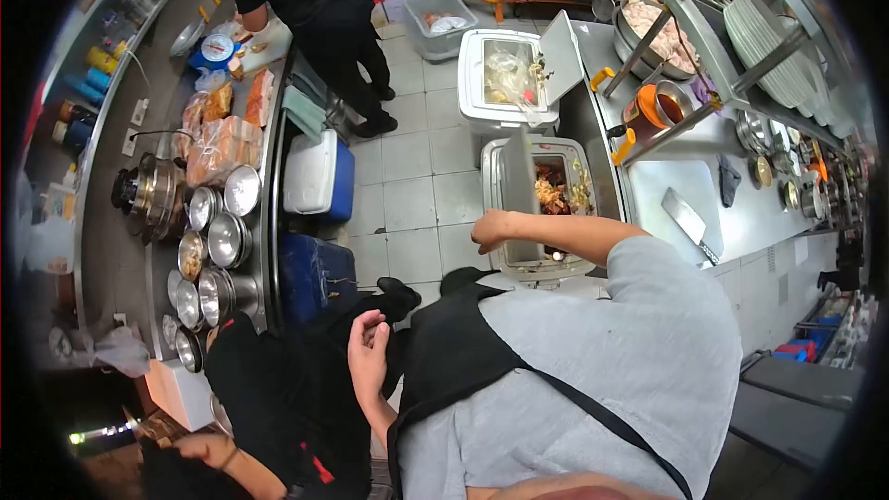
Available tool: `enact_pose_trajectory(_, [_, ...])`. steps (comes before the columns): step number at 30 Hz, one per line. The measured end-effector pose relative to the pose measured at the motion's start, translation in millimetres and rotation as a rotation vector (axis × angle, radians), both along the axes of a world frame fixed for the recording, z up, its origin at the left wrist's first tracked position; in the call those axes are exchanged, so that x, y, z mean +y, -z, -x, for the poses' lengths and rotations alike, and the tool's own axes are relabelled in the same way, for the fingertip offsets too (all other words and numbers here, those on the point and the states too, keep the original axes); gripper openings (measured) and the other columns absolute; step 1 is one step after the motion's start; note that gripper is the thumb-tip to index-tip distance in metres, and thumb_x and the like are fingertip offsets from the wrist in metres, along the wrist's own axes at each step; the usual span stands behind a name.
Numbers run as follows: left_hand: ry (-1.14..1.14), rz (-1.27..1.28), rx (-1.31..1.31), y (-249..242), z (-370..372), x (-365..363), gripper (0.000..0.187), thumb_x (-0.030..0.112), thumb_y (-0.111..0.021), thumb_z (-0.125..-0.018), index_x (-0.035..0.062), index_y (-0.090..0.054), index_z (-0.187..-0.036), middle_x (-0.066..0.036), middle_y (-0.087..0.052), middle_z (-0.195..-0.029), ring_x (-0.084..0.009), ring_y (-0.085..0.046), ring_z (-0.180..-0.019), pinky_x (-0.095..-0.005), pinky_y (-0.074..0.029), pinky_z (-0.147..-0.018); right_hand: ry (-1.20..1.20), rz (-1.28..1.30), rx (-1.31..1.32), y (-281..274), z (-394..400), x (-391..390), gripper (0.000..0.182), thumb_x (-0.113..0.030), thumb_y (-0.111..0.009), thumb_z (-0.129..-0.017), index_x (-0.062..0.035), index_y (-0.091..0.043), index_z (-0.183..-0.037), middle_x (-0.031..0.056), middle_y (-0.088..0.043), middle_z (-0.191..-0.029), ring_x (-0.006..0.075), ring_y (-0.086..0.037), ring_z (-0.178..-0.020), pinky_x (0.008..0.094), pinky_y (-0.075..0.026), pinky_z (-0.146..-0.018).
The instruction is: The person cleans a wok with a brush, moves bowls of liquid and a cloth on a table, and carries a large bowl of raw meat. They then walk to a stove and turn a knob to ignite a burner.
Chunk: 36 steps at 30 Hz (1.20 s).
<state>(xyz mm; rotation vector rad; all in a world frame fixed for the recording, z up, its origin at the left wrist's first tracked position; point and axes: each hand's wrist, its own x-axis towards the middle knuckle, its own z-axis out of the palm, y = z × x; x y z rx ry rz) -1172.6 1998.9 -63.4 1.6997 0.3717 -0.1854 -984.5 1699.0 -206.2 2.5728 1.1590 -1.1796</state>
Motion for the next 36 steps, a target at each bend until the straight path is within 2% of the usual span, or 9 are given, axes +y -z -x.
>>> enact_pose_trajectory(4, [-0.033, 0.122, -0.053, -11, -54, 11, 0.024, 0.005, -0.057, -0.091, -0.0020, -0.055, -0.113, -0.009, -0.061, -0.106, -0.0150, -0.059, -0.094, -0.0272, -0.047, -0.086, 0.233, -0.188, -0.006, 16, -42, 3, 0.039, -0.040, -0.060, -0.083, -0.0104, -0.066, -0.107, 0.0146, -0.067, -0.101, 0.0347, -0.063, -0.097, 0.0452, -0.050, -0.082])
enact_pose_trajectory(11, [0.048, 0.190, -0.105, -30, -164, 17, 0.026, 0.011, -0.054, -0.093, -0.0010, -0.053, -0.116, -0.012, -0.062, -0.108, -0.0168, -0.061, -0.092, -0.0277, -0.047, -0.083, 0.502, -0.259, 0.089, 74, -144, 8, 0.040, -0.039, -0.061, -0.083, -0.0075, -0.065, -0.108, 0.0162, -0.067, -0.104, 0.0363, -0.062, -0.098, 0.0438, -0.049, -0.086])
enact_pose_trajectory(16, [0.190, 0.181, -0.149, -47, -299, 17, 0.027, 0.016, -0.053, -0.095, -0.0017, -0.051, -0.116, -0.013, -0.060, -0.110, -0.0171, -0.059, -0.094, -0.0289, -0.045, -0.087, 0.565, -0.310, 0.057, 106, -239, -4, 0.033, -0.035, -0.060, -0.082, -0.0048, -0.072, -0.084, 0.0163, -0.069, -0.085, 0.0343, -0.065, -0.084, 0.0443, -0.050, -0.078])
enact_pose_trajectory(17, [0.214, 0.185, -0.123, -55, -334, 11, 0.027, 0.016, -0.054, -0.094, -0.0016, -0.052, -0.115, -0.013, -0.061, -0.107, -0.0173, -0.059, -0.093, -0.0291, -0.045, -0.086, 0.623, -0.352, 0.112, 116, -262, -9, 0.033, -0.034, -0.060, -0.081, -0.0046, -0.071, -0.070, 0.0142, -0.068, -0.071, 0.0320, -0.066, -0.072, 0.0446, -0.050, -0.073])
enact_pose_trajectory(20, [0.199, 0.134, -0.256, -64, -420, -12, 0.028, 0.016, -0.054, -0.094, -0.0003, -0.051, -0.117, -0.013, -0.061, -0.106, -0.0161, -0.059, -0.092, -0.0287, -0.045, -0.084, 0.653, -0.362, 0.083, 122, -332, -23, 0.035, -0.034, -0.059, -0.081, -0.0041, -0.069, -0.065, 0.0116, -0.067, -0.066, 0.0301, -0.065, -0.067, 0.0446, -0.049, -0.071])
enact_pose_trajectory(27, [0.442, 0.273, -0.082, -52, -569, -72, 0.026, 0.013, -0.059, -0.091, -0.0018, -0.054, -0.112, -0.012, -0.061, -0.102, -0.0151, -0.059, -0.090, -0.0278, -0.045, -0.085, 0.853, -0.574, -0.273, 117, -455, -55, 0.035, -0.030, -0.058, -0.082, 0.0012, -0.064, -0.067, 0.0240, -0.062, -0.070, 0.0419, -0.059, -0.069, 0.0474, -0.047, -0.066])
enact_pose_trajectory(30, [0.581, 0.205, 0.009, -50, -634, -89, 0.023, 0.013, -0.059, -0.091, -0.0021, -0.058, -0.108, -0.011, -0.062, -0.102, -0.0140, -0.059, -0.091, -0.0269, -0.045, -0.085, 0.873, -0.569, -0.178, 93, -504, -72, 0.033, -0.029, -0.058, -0.083, 0.0007, -0.068, -0.075, 0.0227, -0.065, -0.077, 0.0398, -0.063, -0.075, 0.0482, -0.048, -0.072])
enact_pose_trajectory(33, [0.686, 0.094, -0.007, -24, -710, -93, 0.019, 0.013, -0.060, -0.091, -0.0018, -0.062, -0.103, -0.008, -0.063, -0.099, -0.0130, -0.059, -0.091, -0.0258, -0.045, -0.085, 1.044, -0.615, -0.191, 83, -568, -91, 0.028, -0.026, -0.059, -0.082, -0.0012, -0.065, -0.071, 0.0129, -0.064, -0.065, 0.0282, -0.063, -0.066, 0.0405, -0.048, -0.065])
enact_pose_trajectory(36, [0.666, 0.161, 0.077, 6, -775, -113, 0.019, 0.013, -0.060, -0.092, -0.0020, -0.063, -0.102, -0.007, -0.064, -0.096, -0.0120, -0.060, -0.089, -0.0247, -0.046, -0.083, 1.423, -0.985, -0.065, 28, -646, -71, 0.013, -0.013, -0.058, -0.084, -0.0030, -0.064, -0.089, 0.0075, -0.065, -0.076, 0.0184, -0.061, -0.066, 0.0320, -0.047, -0.061])
